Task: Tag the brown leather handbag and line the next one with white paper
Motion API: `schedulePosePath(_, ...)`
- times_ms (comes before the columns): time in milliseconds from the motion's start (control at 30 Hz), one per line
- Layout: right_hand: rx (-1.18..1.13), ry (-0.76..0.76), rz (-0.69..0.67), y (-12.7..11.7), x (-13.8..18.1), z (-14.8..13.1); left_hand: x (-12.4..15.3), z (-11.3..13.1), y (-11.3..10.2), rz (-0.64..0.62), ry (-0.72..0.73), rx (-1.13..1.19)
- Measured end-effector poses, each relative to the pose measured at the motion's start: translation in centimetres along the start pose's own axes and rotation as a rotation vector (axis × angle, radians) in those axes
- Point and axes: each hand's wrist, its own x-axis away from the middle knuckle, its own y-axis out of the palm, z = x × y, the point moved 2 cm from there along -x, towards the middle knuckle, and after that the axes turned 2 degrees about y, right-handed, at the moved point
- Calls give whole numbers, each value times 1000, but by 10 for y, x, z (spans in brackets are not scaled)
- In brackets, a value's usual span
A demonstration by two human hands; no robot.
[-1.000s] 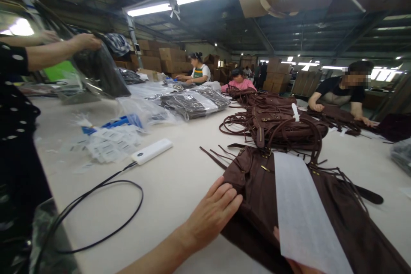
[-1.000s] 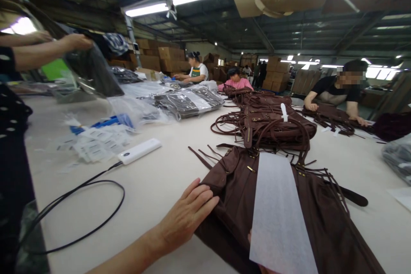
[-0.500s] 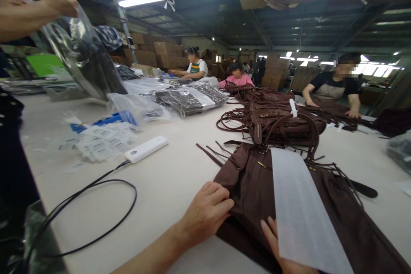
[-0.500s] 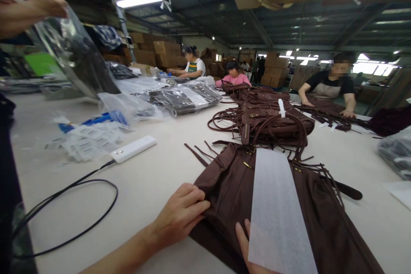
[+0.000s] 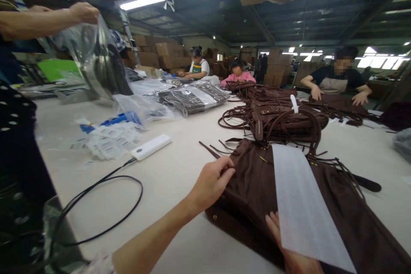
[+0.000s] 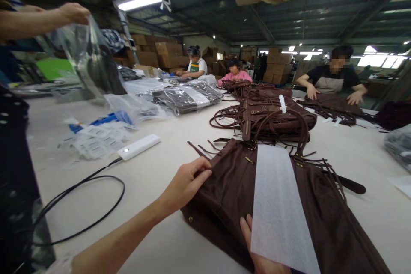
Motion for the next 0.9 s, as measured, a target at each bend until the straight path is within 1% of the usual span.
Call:
schedulePosePath(67,107,-53,15,-3,0,1,17,-19,6,93,-52,71)
schedulePosePath(133,181,-158,43,-3,1,5,34,-36,12,154,-104,109)
schedulePosePath(167,206,-211,67,-2,1,7,40,-42,14,163,-95,89)
schedulePosePath(200,225,-246,92,0,2,8,46,-44,14,164,-46,31)
schedulePosePath(233,235,-260,115,1,3,10,49,-43,12,172,39,-64)
schedulePosePath(267,237,-254,132,2,3,10,51,-39,8,185,154,-186)
schedulePosePath(333,217,-235,150,4,4,10,53,-22,-1,187,447,-413)
schedulePosePath(367,198,-233,149,4,5,9,53,-12,-4,156,586,-468)
schedulePosePath(400,179,-239,149,4,5,8,53,-2,-7,93,699,-479)
schedulePosePath(433,170,-245,137,5,6,8,53,7,-7,5,778,-469)
schedulePosePath(467,167,-249,125,6,7,9,54,15,-6,-74,824,-459)
schedulePosePath(500,162,-255,126,7,8,11,55,22,-4,-120,846,-464)
schedulePosePath(533,152,-260,138,10,8,13,57,26,0,-121,860,-487)
schedulePosePath(567,136,-275,161,13,9,16,59,29,4,-78,885,-517)
schedulePosePath(633,88,-315,217,20,9,23,64,28,14,59,980,-562)
schedulePosePath(667,67,-330,236,23,8,26,66,26,18,104,1020,-569)
schedulePosePath(700,55,-344,235,26,8,29,67,22,22,124,1043,-568)
schedulePosePath(800,58,-351,220,26,6,32,64,11,29,85,1023,-554)
schedulePosePath(900,83,-343,212,17,7,25,57,4,31,76,982,-508)
